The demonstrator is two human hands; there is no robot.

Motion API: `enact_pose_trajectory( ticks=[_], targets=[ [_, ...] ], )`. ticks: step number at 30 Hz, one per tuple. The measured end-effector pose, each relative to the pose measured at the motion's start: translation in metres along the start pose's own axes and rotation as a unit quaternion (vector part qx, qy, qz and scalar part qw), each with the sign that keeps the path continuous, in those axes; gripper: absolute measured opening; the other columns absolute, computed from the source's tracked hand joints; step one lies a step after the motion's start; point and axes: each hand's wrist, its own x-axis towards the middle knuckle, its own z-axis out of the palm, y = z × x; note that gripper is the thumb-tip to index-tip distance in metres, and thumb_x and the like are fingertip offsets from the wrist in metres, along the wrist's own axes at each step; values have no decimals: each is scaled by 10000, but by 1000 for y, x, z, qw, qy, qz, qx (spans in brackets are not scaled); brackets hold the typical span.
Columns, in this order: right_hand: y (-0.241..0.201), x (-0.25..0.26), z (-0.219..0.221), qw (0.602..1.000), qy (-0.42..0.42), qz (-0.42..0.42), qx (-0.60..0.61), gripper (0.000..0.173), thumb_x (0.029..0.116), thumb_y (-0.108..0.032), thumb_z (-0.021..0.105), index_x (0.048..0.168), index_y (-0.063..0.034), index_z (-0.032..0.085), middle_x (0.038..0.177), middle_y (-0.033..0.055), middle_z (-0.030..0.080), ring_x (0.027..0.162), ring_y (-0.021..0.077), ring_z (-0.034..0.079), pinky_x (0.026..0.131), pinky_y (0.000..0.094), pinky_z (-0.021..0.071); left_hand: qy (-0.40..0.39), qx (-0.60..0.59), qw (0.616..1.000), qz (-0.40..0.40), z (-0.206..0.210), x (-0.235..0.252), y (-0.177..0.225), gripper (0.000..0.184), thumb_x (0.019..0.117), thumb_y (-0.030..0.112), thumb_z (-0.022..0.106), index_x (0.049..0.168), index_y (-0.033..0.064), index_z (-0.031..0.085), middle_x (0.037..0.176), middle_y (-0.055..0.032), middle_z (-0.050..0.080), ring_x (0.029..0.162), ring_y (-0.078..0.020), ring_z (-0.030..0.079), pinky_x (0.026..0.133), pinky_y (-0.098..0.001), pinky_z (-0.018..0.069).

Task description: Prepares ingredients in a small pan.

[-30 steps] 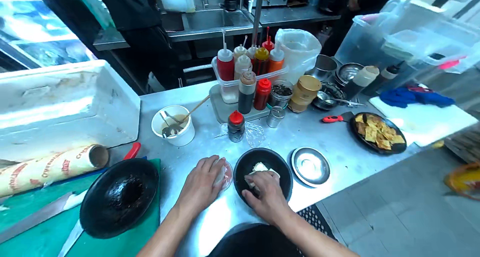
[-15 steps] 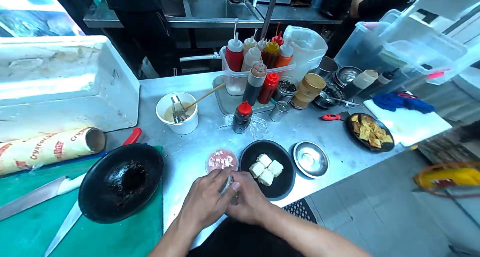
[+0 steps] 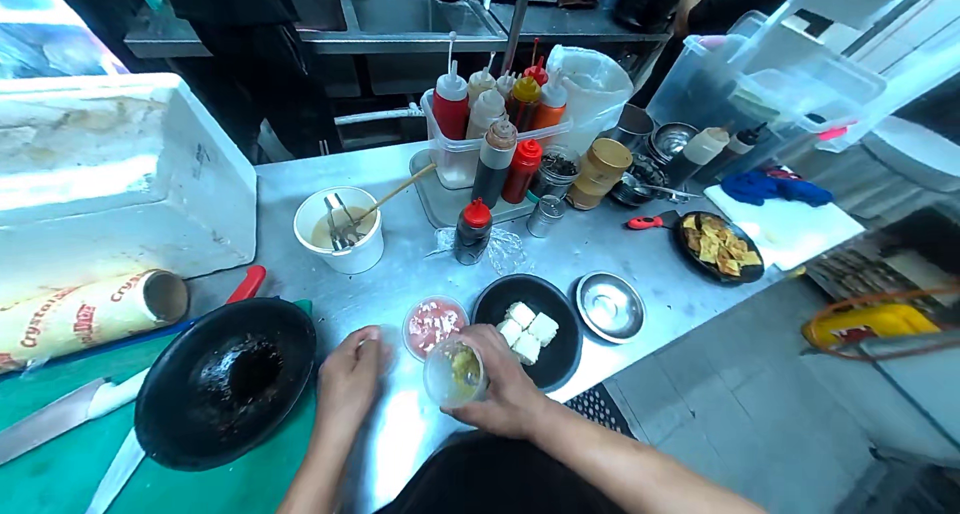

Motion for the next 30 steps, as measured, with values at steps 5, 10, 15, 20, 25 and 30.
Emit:
enact_pose_trajectory(
  ticks=[5,10,15,20,25,30],
  targets=[
    [-1,-8,-10,999,37,-35,17,790,863,-553,751,1432,-44,548,1320,152,631,1256,261,576,1097,468,465,64,234,968,71,-9,-13,-26,555,980,353,615,1413,8,571,1445,-244,550,1359,-434,512,1105,-657,397],
    [-16,3,-15,994,59,-72,63,766,858,-501,788,1436,-64,542,1404,144,599,1347,282,524,1144,497,438,-135,-51,960,240,10,-49,28,821,871,451,769,1480,-14,474,1443,-137,581,1323,-222,572,1082,-421,525],
    [-46,14,-36,996,-88,-21,7,1154,836,-676,687,1639,-39,157,1697,138,214,1570,319,165,1244,598,191,-104,-152,933,308,38,-48,47,897,688,358,935,1367,-41,507,1298,-125,654,1219,-141,628,1074,-316,529],
    [-70,8,-68,985,27,-69,-153,622,908,-523,674,1388,-136,594,1179,77,679,1079,242,639,900,464,535,-40,-24,926,374,27,-22,56,692,785,398,840,1309,25,583,1258,-124,660,1203,-182,633,1051,-352,545],
    [-108,29,-94,932,-253,140,-216,637,974,-431,624,1542,-259,393,878,138,678,806,374,668,706,578,518,-50,67,894,441,30,-14,69,556,881,348,745,1318,47,580,1273,-135,650,1214,-167,628,1033,-332,551],
    [-111,34,-88,925,-266,191,-195,454,937,-411,665,1266,-111,579,957,144,674,914,366,674,737,590,526,-65,63,858,506,33,-6,82,460,941,313,710,1353,190,545,1290,-74,625,1193,-137,628,980,-311,569]
  ],
)
